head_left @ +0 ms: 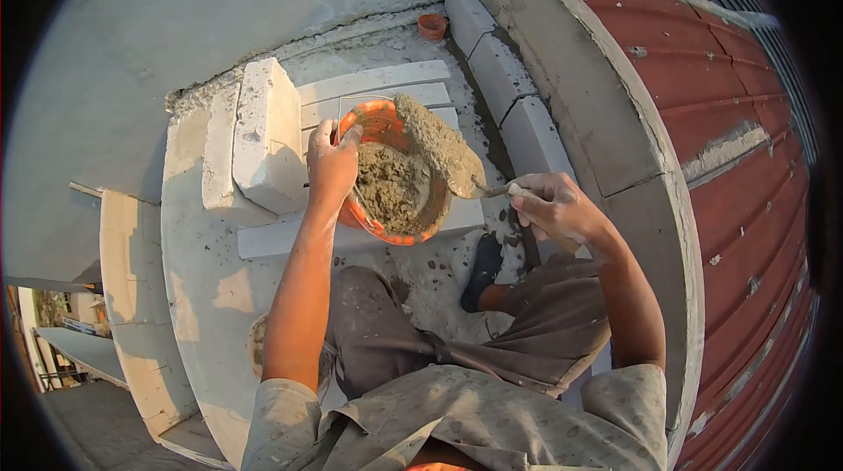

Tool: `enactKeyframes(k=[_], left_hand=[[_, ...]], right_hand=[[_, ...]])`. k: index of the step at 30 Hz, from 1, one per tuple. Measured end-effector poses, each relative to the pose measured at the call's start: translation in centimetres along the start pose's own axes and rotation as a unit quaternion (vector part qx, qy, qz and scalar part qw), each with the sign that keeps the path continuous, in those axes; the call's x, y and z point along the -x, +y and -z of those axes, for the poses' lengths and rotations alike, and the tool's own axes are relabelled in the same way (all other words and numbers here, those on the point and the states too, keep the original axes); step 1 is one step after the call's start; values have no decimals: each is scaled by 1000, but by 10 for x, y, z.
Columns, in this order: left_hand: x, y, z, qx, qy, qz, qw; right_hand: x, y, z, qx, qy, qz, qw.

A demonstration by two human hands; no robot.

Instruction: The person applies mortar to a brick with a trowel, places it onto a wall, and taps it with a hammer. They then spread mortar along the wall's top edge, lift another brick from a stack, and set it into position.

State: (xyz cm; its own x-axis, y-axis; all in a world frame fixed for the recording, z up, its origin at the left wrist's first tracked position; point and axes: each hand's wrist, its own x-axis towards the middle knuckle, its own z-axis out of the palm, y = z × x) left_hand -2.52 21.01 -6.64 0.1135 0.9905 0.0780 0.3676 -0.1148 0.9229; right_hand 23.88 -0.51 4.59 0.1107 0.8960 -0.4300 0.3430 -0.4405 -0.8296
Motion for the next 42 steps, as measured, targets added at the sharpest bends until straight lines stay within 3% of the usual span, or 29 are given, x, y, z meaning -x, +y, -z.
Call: enactKeyframes(k=[4,7,10,12,14,17,21,23,28,32,37,38,42], left_hand=[[6,11,-1,5,-14,8,1000],[-1,-2,-10,15,7,-11,1000],[7,23,-3,31,-20,15,999],[-2,0,-4,22,3,-2,1000],[-5,-11,-3,16,25,7,1000],[-1,6,2,77,3,19,997],[-9,-9,-6,21,52,-11,998],[-4,4,1,59,10,17,998],[1,5,6,73,24,7,997],[5,6,10,78,46,-2,996],[6,-5,14,69,14,-4,997],[4,-5,13,68,11,-7,998],[2,-7,9,42,2,-17,999]], right_hand=[[-19,12,71,-130,44,8,991],[-82,66,133,-192,86,10,978],[-146,105,180,-165,168,-117,965],[-157,113,197,-170,191,-73,964],[-159,103,202,-184,195,-36,963],[-174,81,185,-171,230,-59,956],[-234,116,178,-218,178,-105,954],[-249,139,181,-268,168,-156,936],[-177,185,178,-314,188,-194,910],[-70,214,127,-317,219,-176,906],[35,171,65,-64,302,-180,934],[49,153,59,-35,312,-169,934],[65,101,64,-23,366,16,930]])
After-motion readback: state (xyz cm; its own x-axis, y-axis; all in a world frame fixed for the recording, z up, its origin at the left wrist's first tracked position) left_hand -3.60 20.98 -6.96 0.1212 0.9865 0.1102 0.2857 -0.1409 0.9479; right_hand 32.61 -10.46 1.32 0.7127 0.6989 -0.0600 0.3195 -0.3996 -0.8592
